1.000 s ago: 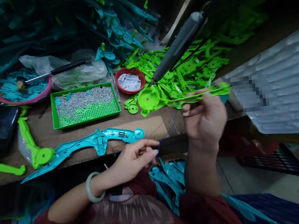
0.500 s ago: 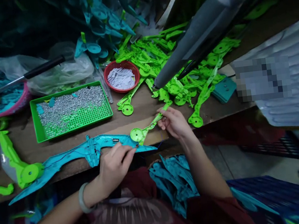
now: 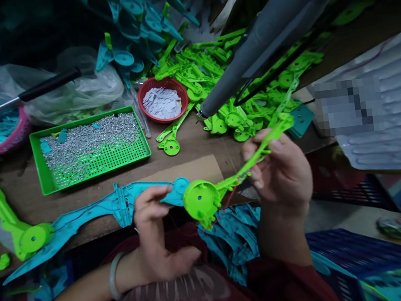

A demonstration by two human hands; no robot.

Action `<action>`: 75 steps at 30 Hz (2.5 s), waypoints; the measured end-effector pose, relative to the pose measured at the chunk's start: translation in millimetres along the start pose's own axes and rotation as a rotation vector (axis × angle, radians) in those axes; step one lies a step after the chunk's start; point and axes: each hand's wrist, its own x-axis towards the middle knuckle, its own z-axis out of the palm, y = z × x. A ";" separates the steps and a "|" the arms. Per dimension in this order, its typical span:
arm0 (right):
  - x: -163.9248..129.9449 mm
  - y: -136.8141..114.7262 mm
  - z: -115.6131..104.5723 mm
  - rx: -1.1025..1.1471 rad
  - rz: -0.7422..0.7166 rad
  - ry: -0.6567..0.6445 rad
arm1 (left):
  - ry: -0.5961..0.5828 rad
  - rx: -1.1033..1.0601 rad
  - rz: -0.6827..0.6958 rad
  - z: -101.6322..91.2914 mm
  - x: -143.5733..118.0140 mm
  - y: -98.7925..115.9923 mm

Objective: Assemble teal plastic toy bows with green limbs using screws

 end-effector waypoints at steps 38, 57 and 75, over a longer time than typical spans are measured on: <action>33.5 97.8 -25.8 -0.216 0.386 0.005 | -0.657 0.403 0.175 -59.8 8.3 -38.5; -12.2 96.3 -18.7 -1.187 -0.764 -0.765 | -0.579 0.212 0.081 -55.3 7.4 -30.7; -13.4 91.1 6.7 -1.478 -0.605 -0.642 | -0.354 0.258 -0.109 -51.0 6.4 -30.4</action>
